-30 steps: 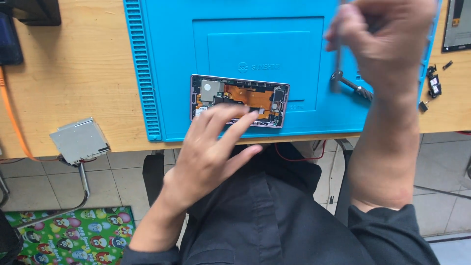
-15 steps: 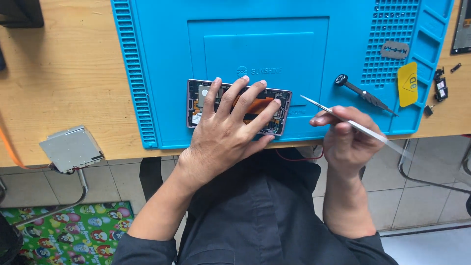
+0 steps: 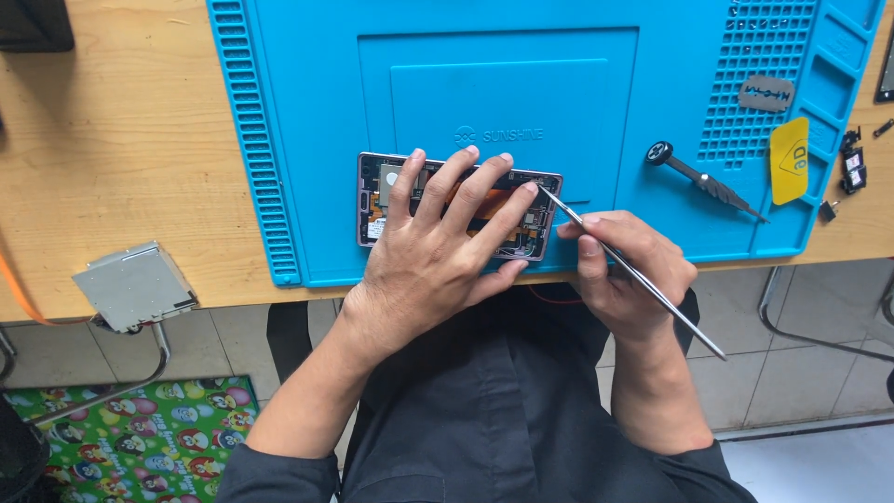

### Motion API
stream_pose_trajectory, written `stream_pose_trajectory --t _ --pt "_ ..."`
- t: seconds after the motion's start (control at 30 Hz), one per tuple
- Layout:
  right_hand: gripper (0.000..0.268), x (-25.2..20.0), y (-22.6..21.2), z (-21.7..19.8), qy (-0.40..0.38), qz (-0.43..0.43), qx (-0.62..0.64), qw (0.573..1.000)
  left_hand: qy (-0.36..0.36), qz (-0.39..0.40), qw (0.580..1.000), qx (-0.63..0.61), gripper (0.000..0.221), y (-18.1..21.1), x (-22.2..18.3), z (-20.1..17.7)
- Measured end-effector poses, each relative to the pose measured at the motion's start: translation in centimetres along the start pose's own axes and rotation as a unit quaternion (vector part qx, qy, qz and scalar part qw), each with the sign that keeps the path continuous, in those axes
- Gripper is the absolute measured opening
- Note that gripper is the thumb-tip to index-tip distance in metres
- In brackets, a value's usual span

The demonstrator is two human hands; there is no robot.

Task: Reassembling internal smartphone components and testing electrical connections using a multimeter and tweezers.

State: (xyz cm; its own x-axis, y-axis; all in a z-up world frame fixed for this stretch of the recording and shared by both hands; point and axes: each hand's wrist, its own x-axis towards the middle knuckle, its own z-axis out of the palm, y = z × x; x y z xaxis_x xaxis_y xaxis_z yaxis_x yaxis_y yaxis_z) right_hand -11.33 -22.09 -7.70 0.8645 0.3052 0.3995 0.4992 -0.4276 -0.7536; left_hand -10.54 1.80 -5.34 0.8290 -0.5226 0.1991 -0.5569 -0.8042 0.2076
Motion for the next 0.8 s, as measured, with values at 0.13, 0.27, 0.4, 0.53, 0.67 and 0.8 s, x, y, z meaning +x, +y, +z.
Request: stream_pose_trajectory --t 0.13,0.27,0.4,0.53,0.67,0.8 --pt "0.011 0.3 -0.4 0.3 -0.001 -0.049 -0.042 0.998 0.003 -0.007 1.000 -0.005 0.060 0.1 0.2 -0.2" --pt "0.012 0.5 -0.3 0.5 -0.019 -0.168 -0.111 0.979 0.008 -0.009 1.000 -0.012 0.057 0.1 0.2 -0.1" --pt "0.013 0.6 -0.6 0.4 -0.041 -0.176 -0.135 0.974 0.006 -0.009 1.000 -0.014 0.058 0.2 0.3 -0.2" --pt "0.016 0.2 -0.4 0.5 -0.045 -0.197 -0.166 0.965 0.006 -0.011 1.000 -0.016 0.058 0.2 0.3 -0.2" --pt "0.019 -0.3 0.1 0.8 -0.043 -0.214 -0.195 0.956 0.007 -0.019 1.000 -0.014 0.058 0.3 0.4 -0.3" --pt "0.018 -0.6 0.1 0.8 -0.038 -0.196 -0.192 0.961 0.004 -0.016 1.000 -0.010 0.059 0.3 0.3 -0.2"
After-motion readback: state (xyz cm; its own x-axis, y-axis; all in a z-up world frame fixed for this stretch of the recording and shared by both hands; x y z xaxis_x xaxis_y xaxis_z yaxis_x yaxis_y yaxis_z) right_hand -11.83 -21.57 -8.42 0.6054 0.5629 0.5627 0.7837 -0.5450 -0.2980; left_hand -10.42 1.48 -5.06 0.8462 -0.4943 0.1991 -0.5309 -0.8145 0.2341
